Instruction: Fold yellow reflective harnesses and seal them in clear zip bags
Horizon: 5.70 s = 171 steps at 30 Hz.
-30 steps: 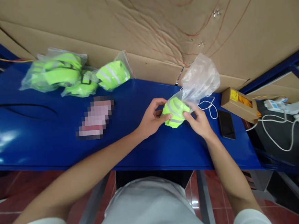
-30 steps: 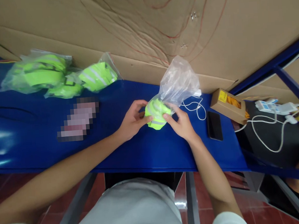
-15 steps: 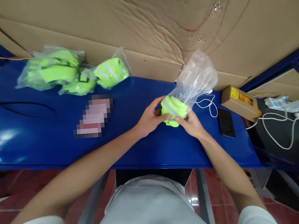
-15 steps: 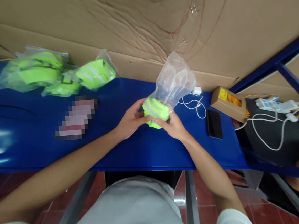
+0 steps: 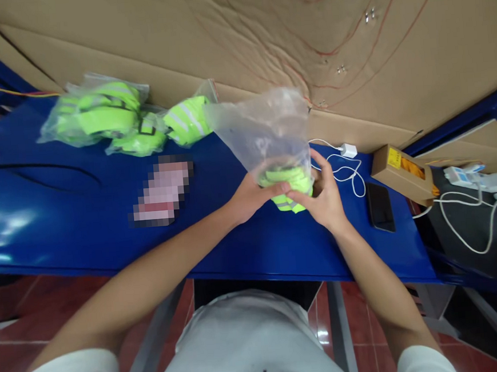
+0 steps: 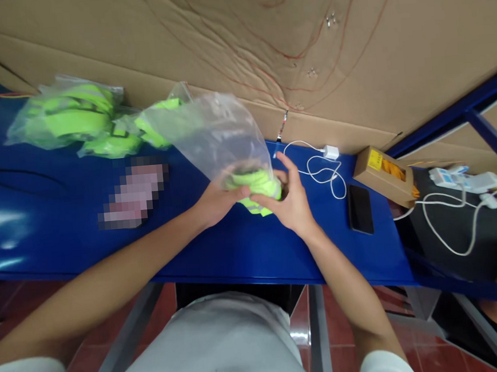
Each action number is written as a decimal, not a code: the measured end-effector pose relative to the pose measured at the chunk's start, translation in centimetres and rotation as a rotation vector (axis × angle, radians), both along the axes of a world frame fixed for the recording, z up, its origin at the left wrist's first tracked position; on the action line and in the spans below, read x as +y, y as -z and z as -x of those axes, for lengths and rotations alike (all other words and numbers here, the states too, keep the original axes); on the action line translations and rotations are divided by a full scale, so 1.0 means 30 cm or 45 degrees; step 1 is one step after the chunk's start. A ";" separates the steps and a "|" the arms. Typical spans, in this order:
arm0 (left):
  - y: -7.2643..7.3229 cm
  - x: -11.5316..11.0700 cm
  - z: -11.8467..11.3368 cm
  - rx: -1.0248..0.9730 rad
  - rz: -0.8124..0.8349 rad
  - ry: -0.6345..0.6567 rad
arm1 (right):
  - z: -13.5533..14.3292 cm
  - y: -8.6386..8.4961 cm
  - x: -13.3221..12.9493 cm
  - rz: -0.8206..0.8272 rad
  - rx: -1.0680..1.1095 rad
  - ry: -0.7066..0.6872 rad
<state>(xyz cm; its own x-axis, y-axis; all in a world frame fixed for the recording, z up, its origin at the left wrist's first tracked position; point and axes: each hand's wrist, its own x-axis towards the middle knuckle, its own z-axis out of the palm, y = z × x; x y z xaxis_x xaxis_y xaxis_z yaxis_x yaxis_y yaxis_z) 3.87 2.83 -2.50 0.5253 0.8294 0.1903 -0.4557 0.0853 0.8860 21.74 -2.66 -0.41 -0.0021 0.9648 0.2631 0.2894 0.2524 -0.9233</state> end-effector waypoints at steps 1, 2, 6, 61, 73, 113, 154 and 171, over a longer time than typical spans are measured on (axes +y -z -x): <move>0.002 0.000 -0.001 -0.047 0.040 -0.030 | 0.016 -0.001 0.011 0.020 0.077 0.029; 0.002 0.001 0.000 -0.081 0.084 -0.059 | 0.031 -0.001 0.021 0.032 0.128 0.054; -0.003 0.014 0.013 -0.106 0.207 -0.154 | 0.071 0.001 0.043 0.004 0.141 0.065; -0.032 -0.063 0.010 0.267 0.579 0.837 | -0.005 0.032 0.028 -0.048 -0.370 0.250; -0.091 0.000 0.079 0.344 -0.298 0.079 | -0.045 -0.105 -0.010 0.547 0.523 -0.284; -0.015 0.036 0.120 0.362 0.684 0.287 | -0.141 0.127 0.015 0.522 0.287 -0.014; -0.033 0.038 0.140 0.541 0.356 0.103 | -0.114 0.100 0.012 0.437 0.148 0.110; -0.021 0.018 0.142 0.662 0.230 0.078 | -0.122 0.076 0.030 0.440 -0.055 -0.057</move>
